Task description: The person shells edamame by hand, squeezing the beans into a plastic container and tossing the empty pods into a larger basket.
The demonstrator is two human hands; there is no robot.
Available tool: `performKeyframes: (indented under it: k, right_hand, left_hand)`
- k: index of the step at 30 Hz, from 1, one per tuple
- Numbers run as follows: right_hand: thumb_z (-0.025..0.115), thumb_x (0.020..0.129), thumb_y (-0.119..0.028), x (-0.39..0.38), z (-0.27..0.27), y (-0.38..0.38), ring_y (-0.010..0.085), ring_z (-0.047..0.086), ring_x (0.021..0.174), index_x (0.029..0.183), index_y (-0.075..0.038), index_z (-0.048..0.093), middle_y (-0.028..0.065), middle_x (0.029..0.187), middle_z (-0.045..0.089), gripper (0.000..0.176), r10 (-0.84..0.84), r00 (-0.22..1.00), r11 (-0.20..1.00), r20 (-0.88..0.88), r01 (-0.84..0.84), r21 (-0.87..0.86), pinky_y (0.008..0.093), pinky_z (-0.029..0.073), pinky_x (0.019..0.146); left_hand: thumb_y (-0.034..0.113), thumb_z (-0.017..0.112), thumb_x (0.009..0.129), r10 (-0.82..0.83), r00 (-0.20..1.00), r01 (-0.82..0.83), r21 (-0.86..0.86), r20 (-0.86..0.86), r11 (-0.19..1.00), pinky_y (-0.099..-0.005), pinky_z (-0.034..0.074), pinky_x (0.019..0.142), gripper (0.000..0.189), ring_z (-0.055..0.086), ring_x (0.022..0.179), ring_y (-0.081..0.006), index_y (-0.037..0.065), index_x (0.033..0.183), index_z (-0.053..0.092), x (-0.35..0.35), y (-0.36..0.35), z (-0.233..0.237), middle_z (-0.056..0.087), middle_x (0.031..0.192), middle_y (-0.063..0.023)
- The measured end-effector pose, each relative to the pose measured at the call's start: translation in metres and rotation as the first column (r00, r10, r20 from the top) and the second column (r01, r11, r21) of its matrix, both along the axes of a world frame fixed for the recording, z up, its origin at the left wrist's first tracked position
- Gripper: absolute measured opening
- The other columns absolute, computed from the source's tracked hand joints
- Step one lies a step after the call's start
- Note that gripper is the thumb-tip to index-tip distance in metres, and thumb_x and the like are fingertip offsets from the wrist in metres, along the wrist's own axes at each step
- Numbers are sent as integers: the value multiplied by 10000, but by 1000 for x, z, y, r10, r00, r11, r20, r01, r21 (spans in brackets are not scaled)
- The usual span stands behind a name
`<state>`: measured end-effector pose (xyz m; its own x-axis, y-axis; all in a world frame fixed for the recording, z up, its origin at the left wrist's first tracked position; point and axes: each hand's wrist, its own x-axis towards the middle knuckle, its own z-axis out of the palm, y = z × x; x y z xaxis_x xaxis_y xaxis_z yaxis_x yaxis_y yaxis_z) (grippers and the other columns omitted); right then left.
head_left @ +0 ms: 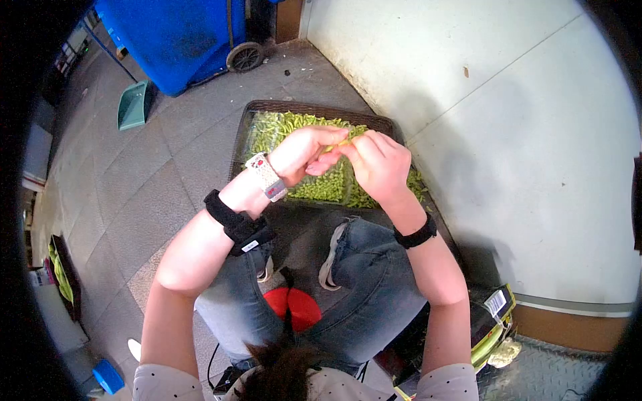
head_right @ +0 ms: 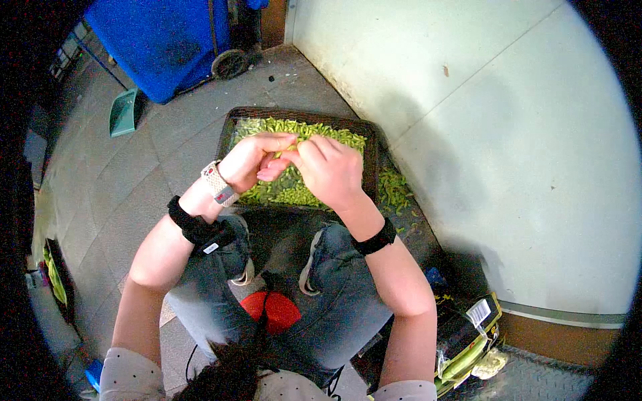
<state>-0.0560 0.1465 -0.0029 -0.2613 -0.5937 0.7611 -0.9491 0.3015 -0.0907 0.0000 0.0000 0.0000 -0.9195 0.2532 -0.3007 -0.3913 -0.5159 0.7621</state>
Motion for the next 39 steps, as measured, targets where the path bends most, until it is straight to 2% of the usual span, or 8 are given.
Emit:
performKeyframes:
  k: [8,12,15,19,24,30,34,39]
  right_hand:
    - [635,637,-222,10,-3,2,155,466,465,572,-98,412,22,530,404,263,73,975,993,-211,-52,102,258,373,391]
    - [623,654,-230,4,-5,-4,175,484,469,601,-85,433,38,535,435,246,84,994,992,-65,-78,99,276,384,404]
    - [605,676,-236,6,-4,-10,197,498,482,610,-77,445,56,558,459,236,39,996,999,81,-41,20,296,389,412]
    - [538,758,-222,13,-7,-18,234,524,506,670,-57,504,74,595,531,190,103,845,984,525,-10,-177,302,394,428]
    - [467,819,-214,5,-9,-24,230,492,463,687,-41,531,97,542,516,227,-36,782,980,622,151,-133,288,372,432]
    - [411,855,-252,-1,-15,-34,106,411,439,689,-11,535,24,492,458,317,244,493,927,835,134,-350,254,329,420]
    - [394,860,-305,-5,-17,-30,67,332,420,631,-20,496,-17,483,393,379,295,217,930,931,160,-332,226,261,390]
    - [396,852,-351,-1,-10,-26,56,264,377,546,-99,383,-42,456,308,396,475,-261,873,841,265,-411,208,198,357]
  left_hand:
    - [261,414,836,-268,956,266,37,121,963,-166,144,334,228,212,378,-19,120,658,420,4,-13,-10,290,495,78]
    - [285,373,853,-272,949,237,211,158,948,-170,138,327,289,191,359,-18,130,610,383,4,-10,-14,250,471,88]
    - [290,364,856,-190,970,182,67,152,981,-173,133,327,302,192,362,-18,132,599,382,2,-9,-1,244,473,91]
    - [305,388,854,-120,992,122,-77,39,990,-194,151,337,315,218,372,-36,123,597,371,3,-8,7,261,472,82]
    - [323,400,849,106,993,-117,-263,-54,958,-193,162,358,319,220,401,-37,129,598,363,0,7,15,277,490,74]
    - [297,406,853,182,969,-232,-371,-166,899,-189,227,378,290,286,427,-41,76,668,441,-8,8,5,340,533,60]
    - [280,398,856,157,893,-414,-631,-422,656,-226,301,407,304,362,442,-79,33,689,462,-18,11,-17,414,548,11]
    - [260,400,854,-11,744,-639,-717,-668,277,-292,365,477,308,440,509,-137,-4,710,469,-16,16,-20,477,575,-50]
